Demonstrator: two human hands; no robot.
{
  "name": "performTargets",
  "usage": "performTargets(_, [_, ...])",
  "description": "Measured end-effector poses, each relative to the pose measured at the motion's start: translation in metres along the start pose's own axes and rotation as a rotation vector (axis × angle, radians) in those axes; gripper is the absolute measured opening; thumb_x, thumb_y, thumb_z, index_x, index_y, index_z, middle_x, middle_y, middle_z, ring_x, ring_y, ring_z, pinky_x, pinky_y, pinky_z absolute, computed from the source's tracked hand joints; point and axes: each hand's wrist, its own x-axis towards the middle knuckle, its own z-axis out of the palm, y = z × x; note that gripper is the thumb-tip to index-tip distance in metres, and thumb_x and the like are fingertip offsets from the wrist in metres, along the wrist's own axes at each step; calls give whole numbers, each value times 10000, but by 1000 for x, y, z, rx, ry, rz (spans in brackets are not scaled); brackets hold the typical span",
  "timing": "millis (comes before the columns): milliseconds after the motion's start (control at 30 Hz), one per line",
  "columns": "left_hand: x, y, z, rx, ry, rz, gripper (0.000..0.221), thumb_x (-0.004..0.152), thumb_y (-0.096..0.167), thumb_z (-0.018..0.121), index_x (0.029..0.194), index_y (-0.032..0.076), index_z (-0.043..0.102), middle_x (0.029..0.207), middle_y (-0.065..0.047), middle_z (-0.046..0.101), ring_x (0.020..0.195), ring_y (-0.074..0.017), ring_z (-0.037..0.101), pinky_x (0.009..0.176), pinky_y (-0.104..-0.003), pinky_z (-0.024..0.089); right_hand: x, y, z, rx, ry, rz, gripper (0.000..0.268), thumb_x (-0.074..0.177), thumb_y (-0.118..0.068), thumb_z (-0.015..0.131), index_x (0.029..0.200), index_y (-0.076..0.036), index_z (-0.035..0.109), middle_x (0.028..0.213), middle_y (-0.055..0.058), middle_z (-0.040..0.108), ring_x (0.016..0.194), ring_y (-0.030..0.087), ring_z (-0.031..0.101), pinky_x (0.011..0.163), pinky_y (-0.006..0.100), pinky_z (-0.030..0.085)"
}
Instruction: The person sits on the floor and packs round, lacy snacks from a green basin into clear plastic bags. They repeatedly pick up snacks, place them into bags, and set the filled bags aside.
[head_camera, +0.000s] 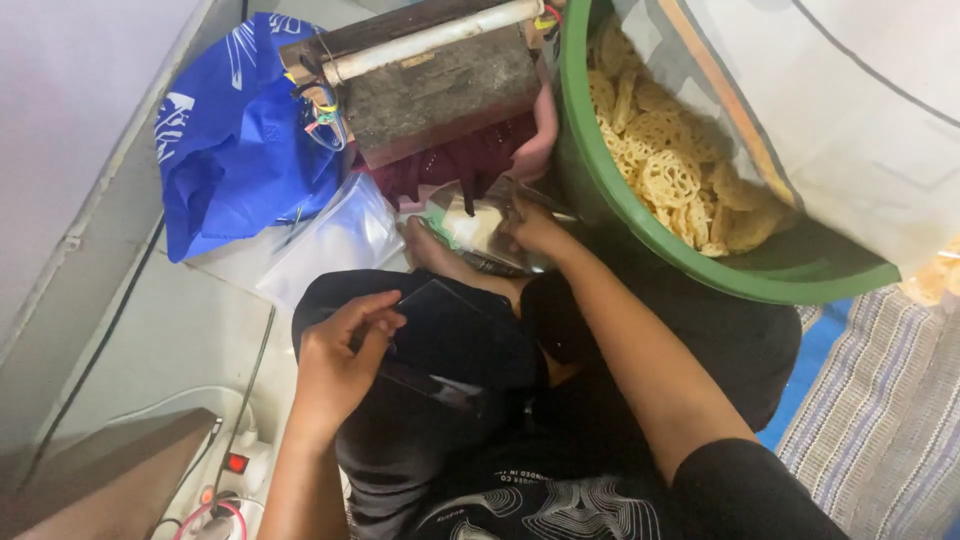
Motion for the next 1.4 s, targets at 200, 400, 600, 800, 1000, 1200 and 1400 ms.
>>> performTargets(200, [5, 14, 1, -112, -2, 102, 355, 764, -89, 637, 1089, 51, 668, 793, -141, 730, 743, -249, 725, 732, -360, 556, -115, -49, -53, -291, 369, -292, 80, 793, -274, 691, 738, -220, 670, 723, 7, 635, 729, 255, 649, 641, 365, 503])
performTargets(400, [0, 21, 0, -211, 154, 80, 192, 828, -9, 685, 1001, 49, 625, 830, -76, 679, 833, -143, 684, 847, -238, 538, -301, -2, -140, -4, 916, -375, 424, 1102, -126, 384, 764, 6, 604, 920, 171, 633, 893, 253, 606, 894, 398, 469])
performTargets(600, [4, 31, 79, -114, -8, 401, 170, 694, -39, 749, 828, 50, 696, 788, -125, 706, 832, -357, 686, 762, -457, 539, -350, 279, -88, -776, 673, 134, 410, 785, -44, 625, 1189, 26, 614, 1199, 325, 559, 1383, 486, 296, 1131, 537, 298])
performTargets(800, [-73, 33, 209, -418, -741, 324, 277, 774, 286, 729, 973, 103, 667, 864, -88, 700, 760, -258, 694, 922, -479, 433, -367, 298, -97, -655, 583, 339, 416, 823, -100, 574, 1230, -12, 567, 1255, 275, 516, 1357, 449, 326, 1110, 544, 313])
performTargets(1000, [-17, 10, 221, 221, -445, 224, 591, 793, 173, 683, 1298, -42, 463, 1359, -387, 331, 1182, -570, 381, 960, -639, 319, -359, 253, -122, -526, 445, 534, 425, 870, -168, 515, 1280, -57, 512, 1321, 214, 466, 1326, 406, 362, 1086, 553, 331])
performTargets(1200, [-26, -11, 218, 31, -372, -116, 804, 762, 241, 723, 1398, -30, 312, 1401, -341, 272, 1253, -547, 310, 1024, -603, 255, -338, 181, -154, -396, 317, 721, 434, 918, -237, 458, 1331, -103, 458, 1388, 152, 417, 1295, 363, 399, 1061, 562, 349])
performTargets(1400, [-51, -54, 221, -46, -603, -524, 468, 749, 252, 653, 1201, 155, 575, 1054, 11, 663, 706, -67, 609, 740, -228, 479, -319, 110, -187, -261, 187, 909, 444, 966, -306, 402, 1382, -150, 405, 1456, 90, 370, 1264, 322, 438, 1036, 572, 367])
